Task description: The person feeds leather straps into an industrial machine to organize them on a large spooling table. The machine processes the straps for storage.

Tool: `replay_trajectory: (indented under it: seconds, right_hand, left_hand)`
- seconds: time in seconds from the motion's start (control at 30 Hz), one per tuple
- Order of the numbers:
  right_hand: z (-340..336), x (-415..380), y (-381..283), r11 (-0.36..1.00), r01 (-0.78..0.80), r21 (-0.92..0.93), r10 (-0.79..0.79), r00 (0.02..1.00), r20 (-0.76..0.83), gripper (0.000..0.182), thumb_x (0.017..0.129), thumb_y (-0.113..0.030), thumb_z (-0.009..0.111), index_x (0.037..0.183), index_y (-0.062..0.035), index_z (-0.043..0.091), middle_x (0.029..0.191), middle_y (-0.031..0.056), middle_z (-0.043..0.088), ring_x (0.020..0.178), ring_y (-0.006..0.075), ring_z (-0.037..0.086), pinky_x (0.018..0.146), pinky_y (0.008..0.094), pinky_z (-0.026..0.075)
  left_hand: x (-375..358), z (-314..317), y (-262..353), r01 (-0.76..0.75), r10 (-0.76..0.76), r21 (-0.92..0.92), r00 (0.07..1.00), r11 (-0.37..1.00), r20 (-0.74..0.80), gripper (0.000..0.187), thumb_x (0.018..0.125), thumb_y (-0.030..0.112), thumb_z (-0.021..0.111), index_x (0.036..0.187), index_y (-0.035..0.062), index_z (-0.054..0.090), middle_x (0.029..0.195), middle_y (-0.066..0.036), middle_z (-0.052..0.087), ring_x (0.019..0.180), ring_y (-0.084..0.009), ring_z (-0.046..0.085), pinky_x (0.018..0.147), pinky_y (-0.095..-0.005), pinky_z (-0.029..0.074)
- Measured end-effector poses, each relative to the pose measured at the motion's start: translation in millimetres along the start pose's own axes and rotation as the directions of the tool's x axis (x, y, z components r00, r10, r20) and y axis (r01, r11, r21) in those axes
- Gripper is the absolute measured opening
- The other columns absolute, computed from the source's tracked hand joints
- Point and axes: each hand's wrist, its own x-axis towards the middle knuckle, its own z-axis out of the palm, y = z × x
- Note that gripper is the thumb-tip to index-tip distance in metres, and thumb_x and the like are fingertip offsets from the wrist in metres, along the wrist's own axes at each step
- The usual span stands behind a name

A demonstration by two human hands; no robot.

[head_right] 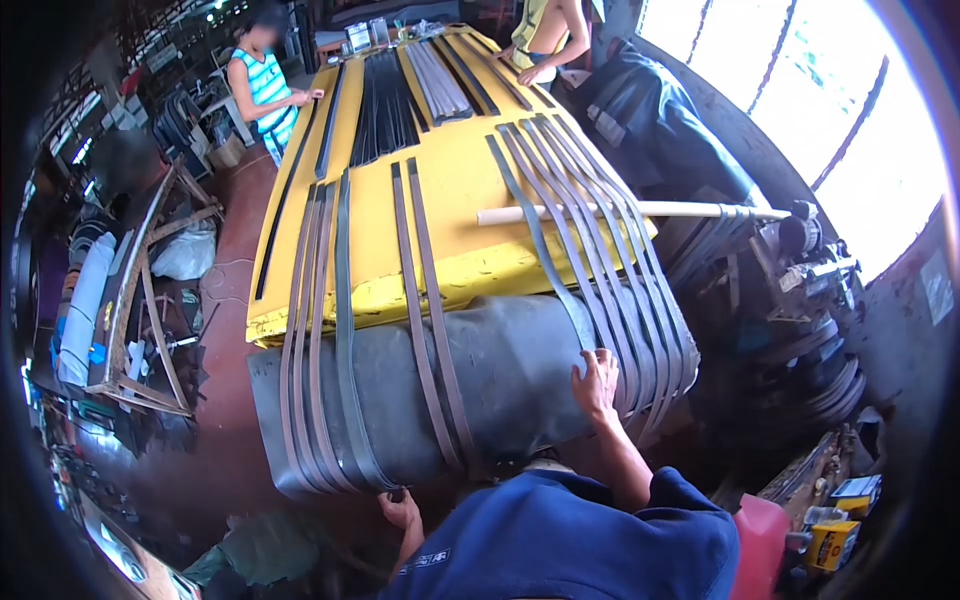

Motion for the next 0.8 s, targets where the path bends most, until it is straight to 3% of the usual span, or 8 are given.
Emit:
replay_trajectory:
  seconds: [0.17,0.3,0.47,0.57,0.6,0.7,0.77,0.8]
  right_hand:
    - [-28,-8,30,0.995,0.016,0.098,-0.019,0.999,0.035,0.033,0.074,-0.014,0.068,0.105,-0.0073,0.058,0.108,0.0148,0.049,0.101,0.0311,0.048,0.084,0.0404,0.039]
    - [-56,-18,64,0.981,0.084,0.176,-0.088,0.996,0.018,0.033,0.074,-0.011,0.067,0.104,-0.0063,0.057,0.105,0.0154,0.05,0.098,0.0316,0.049,0.083,0.0407,0.041]
    - [-68,-27,104,0.956,0.083,0.281,-0.108,0.992,0.072,0.032,0.073,-0.01,0.067,0.103,-0.0067,0.058,0.106,0.0163,0.051,0.1,0.0334,0.05,0.085,0.0412,0.042]
    - [-79,-29,120,0.939,0.088,0.333,-0.126,0.988,0.094,0.03,0.073,-0.009,0.068,0.102,-0.0052,0.059,0.105,0.0162,0.051,0.1,0.0342,0.051,0.086,0.0414,0.043]
    - [-85,-28,124,0.933,0.094,0.346,-0.134,0.987,0.092,0.03,0.073,-0.009,0.067,0.102,-0.005,0.059,0.105,0.0163,0.051,0.1,0.0343,0.051,0.086,0.0416,0.043]
    - [-100,-28,137,0.929,0.085,0.359,-0.127,0.987,0.096,0.029,0.075,-0.009,0.066,0.103,-0.004,0.058,0.106,0.0176,0.051,0.101,0.0354,0.051,0.087,0.0417,0.043]
    - [-97,-30,148,0.927,0.073,0.368,-0.122,0.986,0.111,0.029,0.076,-0.01,0.065,0.104,-0.0041,0.058,0.107,0.0181,0.051,0.101,0.0359,0.051,0.087,0.0414,0.043]
    - [-97,-32,152,0.916,0.072,0.395,-0.122,0.987,0.103,0.03,0.075,-0.007,0.064,0.104,-0.0028,0.058,0.106,0.0193,0.051,0.1,0.0356,0.052,0.086,0.0415,0.043]
  left_hand:
    - [-7,-3,12,-0.017,0.017,0.025,1.0,1.0,-0.021,0.046,0.063,0.006,0.077,0.101,0.0012,0.051,0.093,-0.017,0.06,0.089,-0.0348,0.059,0.081,-0.0426,0.046]
    - [-6,-17,34,-0.087,0.084,-0.034,0.993,0.996,-0.079,0.052,0.063,0.003,0.077,0.106,0.001,0.049,0.101,-0.016,0.055,0.097,-0.0319,0.055,0.088,-0.0412,0.042]
    - [6,-29,53,-0.24,0.226,-0.072,0.961,0.968,-0.163,0.054,0.065,0.002,0.077,0.113,0.001,0.052,0.106,-0.016,0.056,0.096,-0.0299,0.055,0.087,-0.0408,0.044]
    - [12,-38,83,-0.245,0.25,0.054,0.958,0.968,-0.137,0.053,0.071,0.017,0.076,0.115,-0.0007,0.053,0.104,-0.017,0.055,0.093,-0.0309,0.055,0.083,-0.0404,0.045]
    - [11,-42,98,-0.161,0.169,0.087,0.98,0.983,-0.101,0.055,0.073,0.024,0.075,0.116,-0.0017,0.053,0.105,-0.018,0.055,0.092,-0.0311,0.056,0.08,-0.0407,0.046]
    - [22,-35,89,-0.174,0.179,0.053,0.978,0.983,-0.11,0.052,0.073,0.026,0.076,0.111,-0.0024,0.056,0.105,-0.019,0.055,0.088,-0.0323,0.058,0.078,-0.04,0.048]
    - [27,-36,87,-0.143,0.136,-0.14,0.989,0.98,-0.061,0.047,0.072,0.025,0.077,0.106,-0.0026,0.059,0.101,-0.018,0.056,0.087,-0.0317,0.058,0.078,-0.0392,0.049]
    - [27,-40,90,-0.173,0.17,-0.028,0.981,0.984,-0.093,0.045,0.071,0.025,0.077,0.103,-0.0026,0.059,0.098,-0.017,0.057,0.086,-0.0313,0.058,0.077,-0.0393,0.048]
